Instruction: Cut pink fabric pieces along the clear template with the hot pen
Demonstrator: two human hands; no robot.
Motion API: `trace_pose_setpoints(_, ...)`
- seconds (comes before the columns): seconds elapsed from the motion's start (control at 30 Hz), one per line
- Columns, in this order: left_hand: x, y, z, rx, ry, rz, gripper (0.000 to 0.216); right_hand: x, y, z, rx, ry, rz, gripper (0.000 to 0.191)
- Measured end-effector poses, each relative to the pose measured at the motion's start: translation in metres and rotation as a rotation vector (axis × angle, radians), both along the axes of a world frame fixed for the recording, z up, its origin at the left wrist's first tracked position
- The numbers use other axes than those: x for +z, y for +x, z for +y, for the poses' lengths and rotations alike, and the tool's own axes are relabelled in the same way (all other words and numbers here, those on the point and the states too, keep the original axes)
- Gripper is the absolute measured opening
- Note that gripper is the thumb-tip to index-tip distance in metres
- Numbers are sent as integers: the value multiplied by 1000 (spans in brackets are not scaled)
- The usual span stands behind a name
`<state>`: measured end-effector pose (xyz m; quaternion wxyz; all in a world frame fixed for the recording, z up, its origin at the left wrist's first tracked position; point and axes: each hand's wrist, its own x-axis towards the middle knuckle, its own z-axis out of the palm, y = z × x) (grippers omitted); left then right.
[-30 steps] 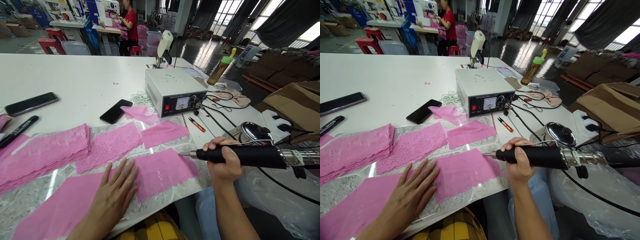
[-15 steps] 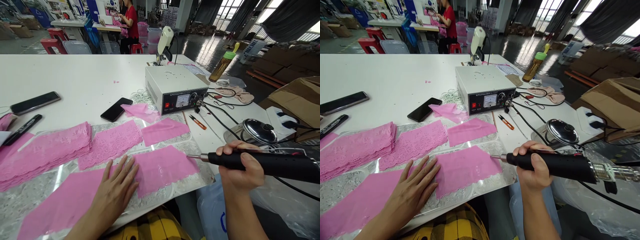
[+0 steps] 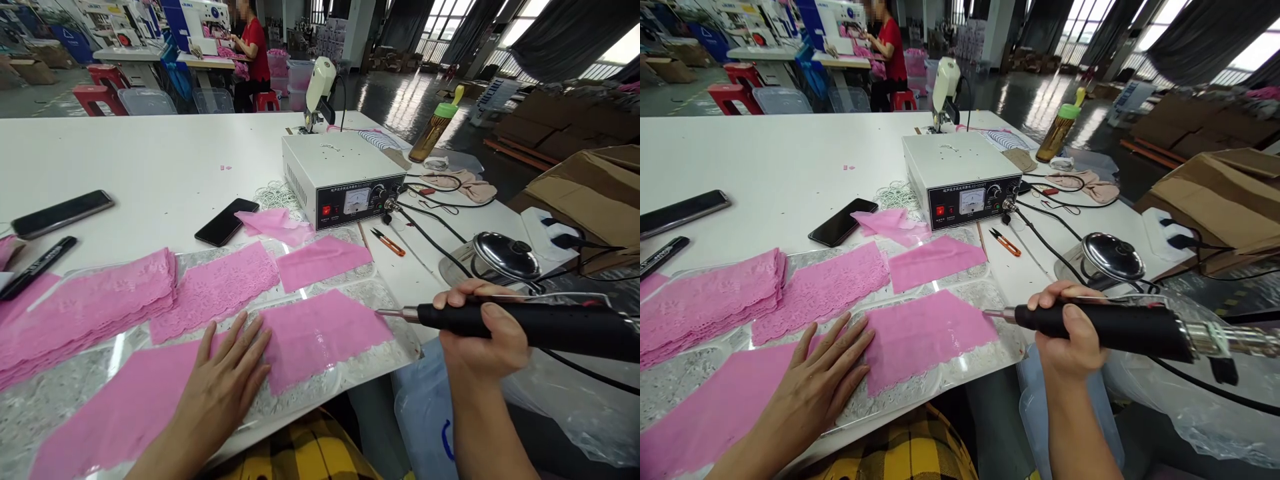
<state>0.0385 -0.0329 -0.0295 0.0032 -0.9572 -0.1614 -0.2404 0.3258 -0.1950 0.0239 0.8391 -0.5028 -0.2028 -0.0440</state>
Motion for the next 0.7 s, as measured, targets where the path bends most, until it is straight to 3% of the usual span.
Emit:
trace_pose_setpoints(0.17, 0, -2, 3, -13, 16, 32, 39, 1, 4, -13, -58, -12, 40, 14)
trace_pose_setpoints(0.37, 2, -6, 12, -78, 157, 132, 43, -2, 3, -8, -37, -7, -4, 14)
trace_pose_setpoints(0.7, 4, -5, 12, -92, 169, 118, 44, 1, 4, -15, -52, -18, 5, 14)
